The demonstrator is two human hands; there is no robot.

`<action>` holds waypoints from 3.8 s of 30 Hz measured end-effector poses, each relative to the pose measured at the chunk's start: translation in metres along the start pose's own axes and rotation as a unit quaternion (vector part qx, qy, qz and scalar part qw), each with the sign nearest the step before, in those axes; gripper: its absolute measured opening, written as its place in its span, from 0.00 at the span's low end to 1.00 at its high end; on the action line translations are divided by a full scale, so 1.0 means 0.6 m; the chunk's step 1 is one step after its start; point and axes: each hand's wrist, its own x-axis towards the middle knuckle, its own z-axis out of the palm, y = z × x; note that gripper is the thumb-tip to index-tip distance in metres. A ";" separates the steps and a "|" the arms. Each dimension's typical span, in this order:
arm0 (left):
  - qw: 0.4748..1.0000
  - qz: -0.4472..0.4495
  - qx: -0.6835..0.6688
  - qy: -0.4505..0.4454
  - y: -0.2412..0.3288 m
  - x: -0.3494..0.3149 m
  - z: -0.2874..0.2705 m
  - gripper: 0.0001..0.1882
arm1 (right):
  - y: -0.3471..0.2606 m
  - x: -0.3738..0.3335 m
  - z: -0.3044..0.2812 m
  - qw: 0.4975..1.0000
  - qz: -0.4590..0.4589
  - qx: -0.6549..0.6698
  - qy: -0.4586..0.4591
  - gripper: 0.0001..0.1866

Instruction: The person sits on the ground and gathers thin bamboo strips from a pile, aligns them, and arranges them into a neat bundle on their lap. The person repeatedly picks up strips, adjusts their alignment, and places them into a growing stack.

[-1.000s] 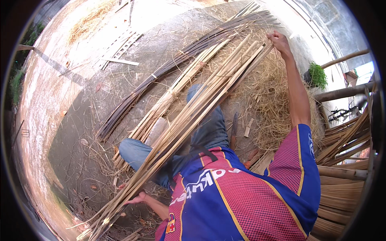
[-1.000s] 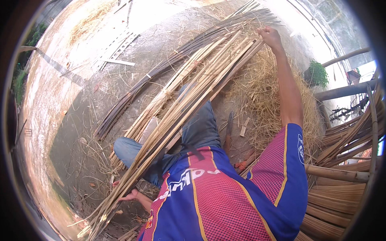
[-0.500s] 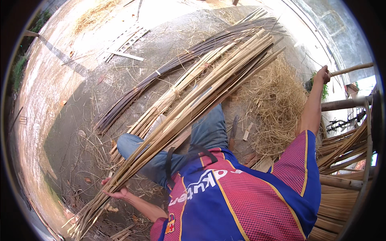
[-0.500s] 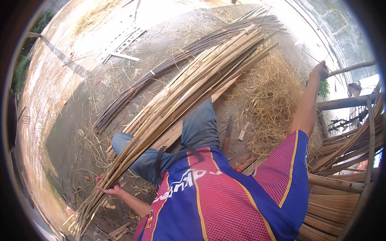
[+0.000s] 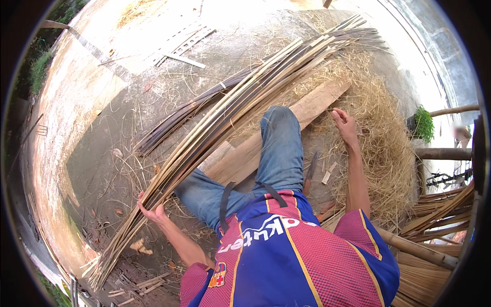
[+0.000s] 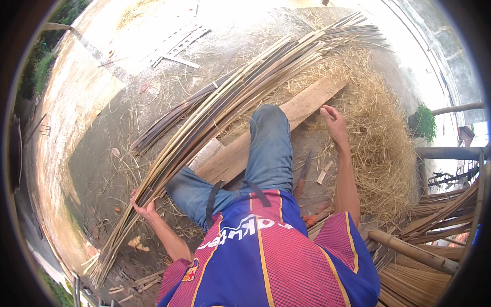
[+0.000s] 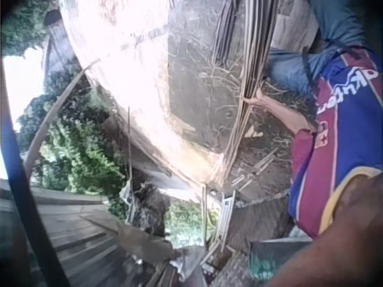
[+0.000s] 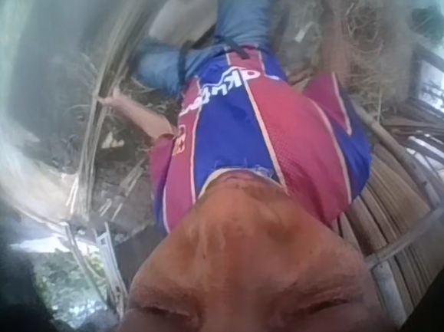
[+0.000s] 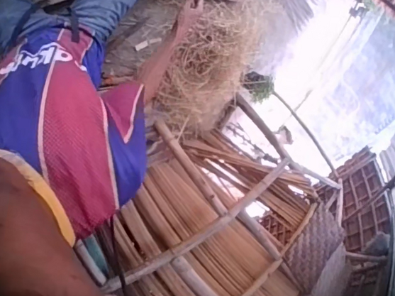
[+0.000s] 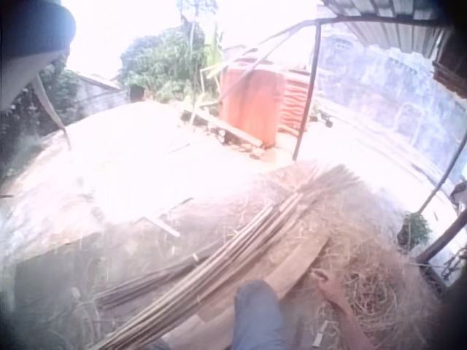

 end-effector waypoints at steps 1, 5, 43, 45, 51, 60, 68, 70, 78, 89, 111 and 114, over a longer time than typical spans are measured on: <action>1.000 -0.011 -0.014 -0.003 -0.022 -0.017 0.027 0.17 | -0.034 -0.027 0.050 0.996 0.006 0.087 -0.026 0.35; 0.996 -0.048 -0.073 -0.022 -0.042 -0.022 0.034 0.19 | -0.089 -0.071 0.247 0.980 -0.016 0.178 -0.087 0.40; 0.996 0.041 -0.059 -0.056 -0.058 -0.036 0.099 0.57 | -0.213 0.154 -0.421 0.796 -0.201 0.372 0.434 0.22; 0.997 0.024 -0.054 -0.059 -0.082 -0.038 0.084 0.58 | -0.165 0.161 -0.569 0.867 -0.027 0.072 0.493 0.41; 0.996 0.013 -0.050 -0.074 -0.074 -0.100 0.032 0.53 | -0.177 0.064 -0.117 0.873 -0.240 -0.360 0.227 0.39; 0.998 0.062 -0.024 -0.013 -0.084 -0.115 0.010 0.47 | -0.175 -0.047 0.374 0.758 -0.490 -0.366 -0.227 0.15; 0.997 0.027 -0.064 -0.034 -0.102 -0.142 -0.003 0.48 | -0.242 -0.033 0.249 0.942 -0.241 0.093 -0.214 0.19; 0.998 0.044 -0.052 -0.006 -0.100 -0.138 -0.012 0.47 | -0.281 0.001 0.139 0.963 -0.260 -0.002 -0.063 0.22; 0.998 0.052 -0.027 0.035 -0.111 -0.109 -0.043 0.45 | -0.159 0.113 -0.119 0.890 -0.025 -0.384 0.244 0.20; 0.993 0.076 -0.023 0.083 -0.106 -0.112 -0.039 0.45 | -0.095 0.055 0.167 0.893 -0.316 -0.316 0.049 0.29; 0.991 0.091 -0.030 0.095 -0.112 -0.108 -0.051 0.41 | -0.123 0.051 0.126 0.811 -0.476 -0.341 0.018 0.16; 0.989 0.092 -0.026 0.113 -0.119 -0.113 -0.043 0.41 | -0.111 0.024 0.156 0.761 -0.520 -0.386 -0.038 0.12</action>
